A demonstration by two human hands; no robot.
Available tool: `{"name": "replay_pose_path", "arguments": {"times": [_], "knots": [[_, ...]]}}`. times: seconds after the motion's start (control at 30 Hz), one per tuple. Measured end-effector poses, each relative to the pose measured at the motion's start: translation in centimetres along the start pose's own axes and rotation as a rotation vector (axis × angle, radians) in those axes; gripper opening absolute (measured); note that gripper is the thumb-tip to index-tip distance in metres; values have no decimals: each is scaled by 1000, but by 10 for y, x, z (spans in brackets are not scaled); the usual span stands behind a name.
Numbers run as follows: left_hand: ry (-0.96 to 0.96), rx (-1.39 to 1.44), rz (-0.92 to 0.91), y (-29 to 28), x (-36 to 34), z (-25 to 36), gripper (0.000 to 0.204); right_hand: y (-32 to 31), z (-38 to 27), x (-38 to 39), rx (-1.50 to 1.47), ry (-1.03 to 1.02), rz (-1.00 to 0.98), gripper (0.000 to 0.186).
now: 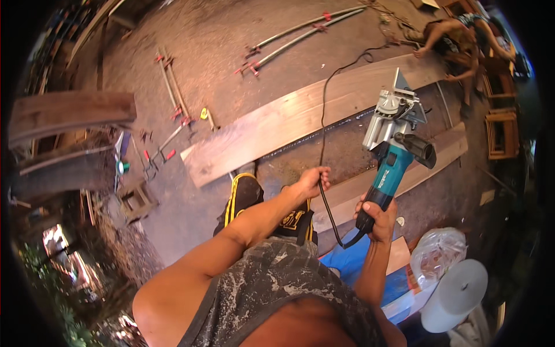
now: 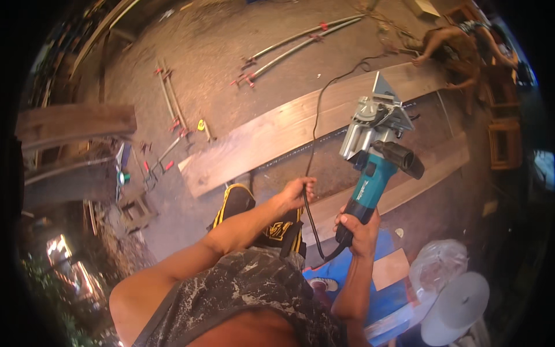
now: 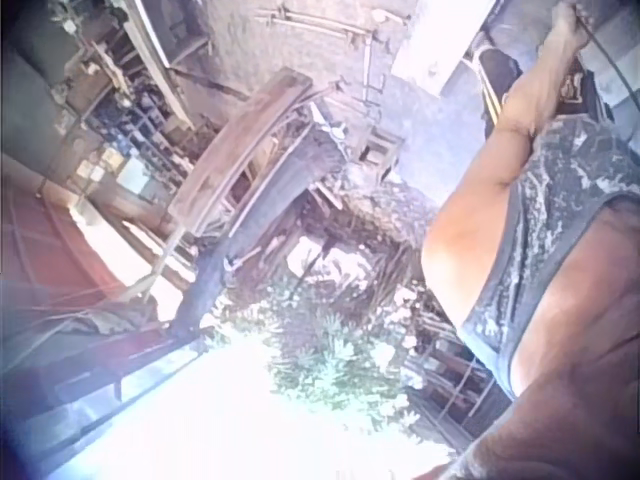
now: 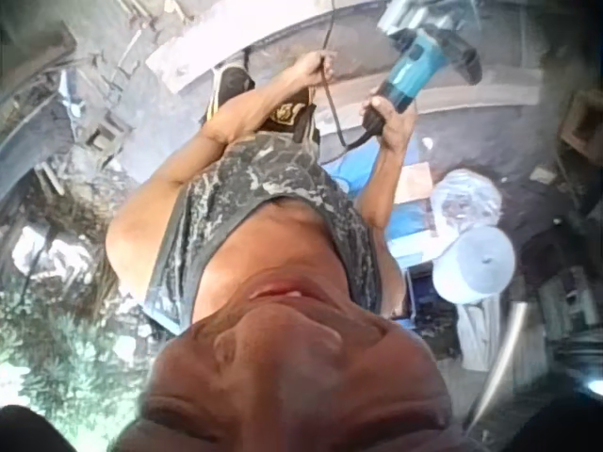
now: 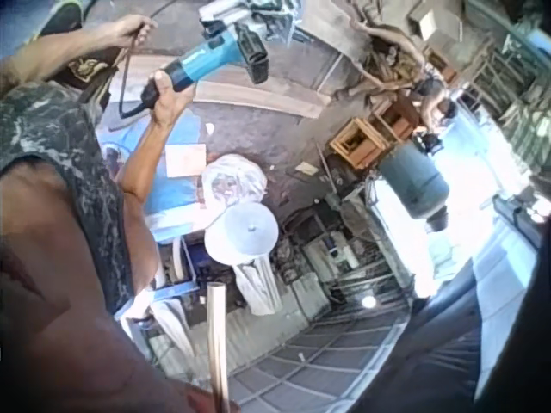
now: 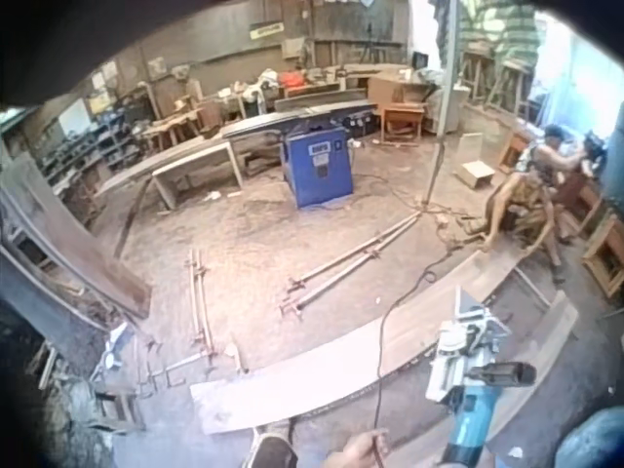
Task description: Using a biscuit joiner to cut slots into wooden boards for joining.
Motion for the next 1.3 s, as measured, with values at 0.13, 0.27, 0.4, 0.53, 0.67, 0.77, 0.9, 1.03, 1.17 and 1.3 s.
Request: {"name": "replay_pose_path", "arguments": {"times": [0.13,0.27,0.4,0.53,0.67,0.77,0.9,1.03,1.17,1.3], "knots": [[123,79,28,-35,36,-50,10,-48,-3,35,80,51,-89,39],[259,134,150,-74,91,-35,9,-39,-4,37,94,98,-131,46],[563,109,96,-129,140,21,7,-20,-2,44,173,37,-58,44],[764,231,154,-213,152,114,27,-11,26,25,320,72,38,44],[779,153,157,-263,150,204,39,-35,66,1,534,132,196,39],[814,267,195,-310,125,215,35,-63,103,-38,477,242,253,39],[696,77,439,-399,52,194,28,-121,175,-99,638,327,320,39],[622,-318,774,-464,-59,161,14,-193,255,-166,939,331,263,35],[730,-727,1020,-533,-166,159,36,-283,355,-236,1169,288,167,54],[903,-1466,1218,-515,-257,124,63,-355,424,-265,1152,129,14,64]]}}
Point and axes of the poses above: each hand's wrist, its own x-axis away from the middle knuckle, its own y-axis out of the palm, z = x × y, the point moved 1 cm from there along -x, towards the middle knuckle, and after that the axes turned 7 degrees about -x, right-handed, at the moved point
